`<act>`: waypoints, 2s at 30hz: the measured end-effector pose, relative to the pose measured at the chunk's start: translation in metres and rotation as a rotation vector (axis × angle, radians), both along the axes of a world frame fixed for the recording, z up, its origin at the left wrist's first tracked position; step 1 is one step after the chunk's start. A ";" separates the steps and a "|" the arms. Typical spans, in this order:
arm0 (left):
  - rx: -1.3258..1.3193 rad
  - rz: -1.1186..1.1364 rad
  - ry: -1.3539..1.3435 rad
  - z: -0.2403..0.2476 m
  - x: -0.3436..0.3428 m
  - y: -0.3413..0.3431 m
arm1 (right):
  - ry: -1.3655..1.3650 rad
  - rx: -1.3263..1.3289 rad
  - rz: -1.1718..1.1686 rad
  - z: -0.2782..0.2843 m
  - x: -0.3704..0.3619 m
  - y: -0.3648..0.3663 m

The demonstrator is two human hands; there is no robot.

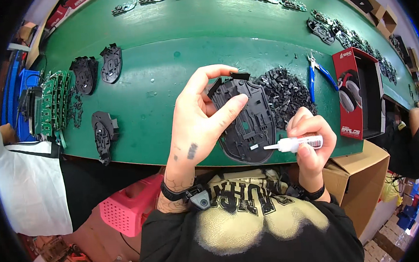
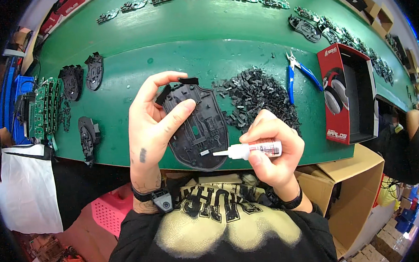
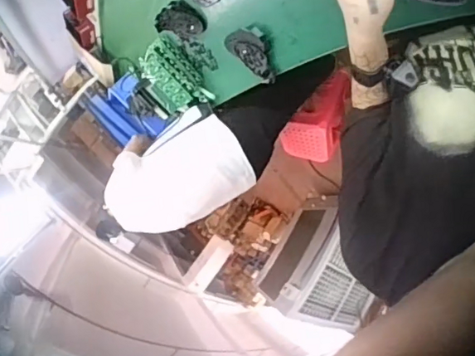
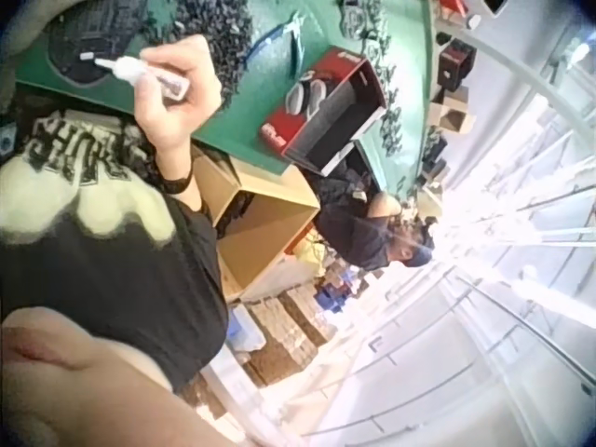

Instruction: The person applies glue from a small bottle to the interior of black plastic mouse casings. They then pick up small black rubber feet and press them onto the glued areas. The person handles the casings one at a time, placing them on a green workbench alongside circuit boards and other components.

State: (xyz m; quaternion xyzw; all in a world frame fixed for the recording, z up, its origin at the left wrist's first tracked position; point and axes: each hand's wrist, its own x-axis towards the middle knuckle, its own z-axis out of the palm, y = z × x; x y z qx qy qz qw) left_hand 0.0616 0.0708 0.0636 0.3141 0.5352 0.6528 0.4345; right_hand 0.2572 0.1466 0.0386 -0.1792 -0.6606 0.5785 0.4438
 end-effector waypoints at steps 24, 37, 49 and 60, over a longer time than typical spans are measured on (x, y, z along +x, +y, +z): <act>-0.052 0.010 -0.021 0.010 0.011 0.005 | -0.093 0.381 -0.009 0.011 0.002 0.012; -0.037 -0.017 -0.007 0.010 0.017 0.012 | -0.101 0.426 -0.023 0.015 0.006 0.017; 0.011 -0.009 0.228 -0.004 0.018 0.037 | 0.107 0.088 -0.129 -0.009 0.019 0.026; -0.128 0.105 1.089 -0.052 -0.007 0.232 | 0.527 -0.430 -0.372 -0.028 0.078 0.046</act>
